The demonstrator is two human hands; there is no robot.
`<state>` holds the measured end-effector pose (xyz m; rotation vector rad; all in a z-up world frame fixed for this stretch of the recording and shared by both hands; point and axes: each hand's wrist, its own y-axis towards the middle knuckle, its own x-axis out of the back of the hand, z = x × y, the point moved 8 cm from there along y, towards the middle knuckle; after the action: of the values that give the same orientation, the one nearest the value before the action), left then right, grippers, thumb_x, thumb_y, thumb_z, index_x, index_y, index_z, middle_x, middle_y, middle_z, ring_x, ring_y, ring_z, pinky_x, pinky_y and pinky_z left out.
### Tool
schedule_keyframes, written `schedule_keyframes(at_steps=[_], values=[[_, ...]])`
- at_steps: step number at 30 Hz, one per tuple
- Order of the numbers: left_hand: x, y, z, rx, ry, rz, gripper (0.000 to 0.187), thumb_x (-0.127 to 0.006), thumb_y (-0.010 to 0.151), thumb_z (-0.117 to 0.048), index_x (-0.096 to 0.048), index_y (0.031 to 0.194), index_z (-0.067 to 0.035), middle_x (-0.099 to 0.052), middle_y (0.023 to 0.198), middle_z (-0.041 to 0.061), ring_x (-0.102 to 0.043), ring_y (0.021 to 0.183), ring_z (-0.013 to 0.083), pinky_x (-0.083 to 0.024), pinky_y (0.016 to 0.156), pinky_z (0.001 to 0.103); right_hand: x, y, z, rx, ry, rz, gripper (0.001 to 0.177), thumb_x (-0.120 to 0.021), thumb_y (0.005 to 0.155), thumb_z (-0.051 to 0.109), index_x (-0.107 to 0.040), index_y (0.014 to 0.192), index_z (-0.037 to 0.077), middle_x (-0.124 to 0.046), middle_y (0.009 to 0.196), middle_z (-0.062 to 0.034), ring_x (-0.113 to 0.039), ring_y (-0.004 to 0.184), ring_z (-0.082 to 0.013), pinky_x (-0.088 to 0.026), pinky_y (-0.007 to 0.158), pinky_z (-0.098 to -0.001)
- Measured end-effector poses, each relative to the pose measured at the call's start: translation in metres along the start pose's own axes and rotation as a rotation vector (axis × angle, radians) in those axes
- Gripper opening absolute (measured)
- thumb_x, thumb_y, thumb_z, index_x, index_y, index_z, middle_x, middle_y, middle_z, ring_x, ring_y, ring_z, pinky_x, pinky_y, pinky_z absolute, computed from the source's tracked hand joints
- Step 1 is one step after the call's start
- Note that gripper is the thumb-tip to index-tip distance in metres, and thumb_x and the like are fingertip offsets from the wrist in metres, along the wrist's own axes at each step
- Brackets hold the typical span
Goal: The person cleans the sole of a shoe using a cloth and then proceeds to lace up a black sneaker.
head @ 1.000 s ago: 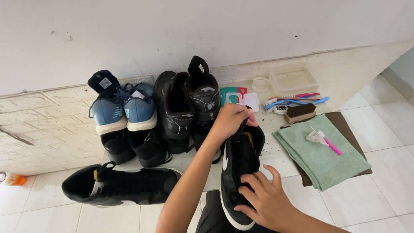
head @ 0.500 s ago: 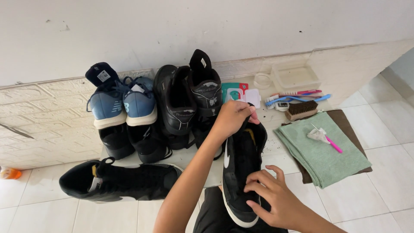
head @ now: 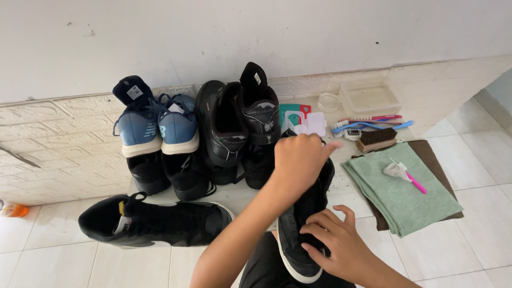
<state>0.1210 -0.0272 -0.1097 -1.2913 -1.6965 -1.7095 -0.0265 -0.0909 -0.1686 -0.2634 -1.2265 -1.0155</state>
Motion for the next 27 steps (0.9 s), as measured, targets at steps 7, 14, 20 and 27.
schedule_keyframes(at_steps=[7,14,20,27], values=[[0.077,-0.107,0.001,-0.095,-0.018,0.033,0.035,-0.074,0.089,-0.034,-0.057,0.062,-0.019,-0.055,0.061,0.000,-0.056,0.057,0.0220,-0.041,0.052,0.036,-0.001,0.001,0.000,-0.012,0.020,0.055,0.020,-0.054,0.085,0.012,-0.069,0.095,0.022,-0.063,0.091,0.0095,-0.058,0.093,-0.0124,-0.017,0.098,-0.0501],[-0.010,-0.204,0.021,0.159,-0.538,0.404,0.012,-0.071,0.085,-0.023,-0.065,0.087,-0.013,-0.061,0.082,0.000,-0.060,0.074,0.0224,-0.050,0.055,0.038,-0.007,0.002,-0.005,-0.057,0.080,0.115,0.011,-0.058,0.088,0.020,-0.069,0.088,0.020,-0.066,0.086,0.0110,-0.059,0.094,-0.0099,-0.014,0.101,-0.0515],[0.002,-0.210,0.014,0.184,-0.603,0.203,0.008,-0.064,0.082,-0.009,-0.061,0.089,-0.009,-0.056,0.087,0.003,-0.058,0.080,0.0214,-0.052,0.054,0.034,-0.007,0.003,-0.006,-0.108,0.101,0.052,0.010,-0.062,0.085,0.017,-0.069,0.088,0.023,-0.071,0.084,0.0139,-0.060,0.092,-0.0080,-0.015,0.099,-0.0493],[0.017,-0.208,0.023,0.252,-0.874,0.013,0.018,-0.067,0.071,0.000,-0.061,0.085,-0.010,-0.058,0.085,0.003,-0.055,0.071,0.0142,-0.049,0.058,0.023,0.042,-0.014,0.014,-0.144,-0.602,-0.416,0.017,-0.062,0.075,0.009,-0.065,0.078,0.026,-0.051,0.091,0.0058,-0.050,0.083,-0.0158,-0.020,0.087,-0.0417]])
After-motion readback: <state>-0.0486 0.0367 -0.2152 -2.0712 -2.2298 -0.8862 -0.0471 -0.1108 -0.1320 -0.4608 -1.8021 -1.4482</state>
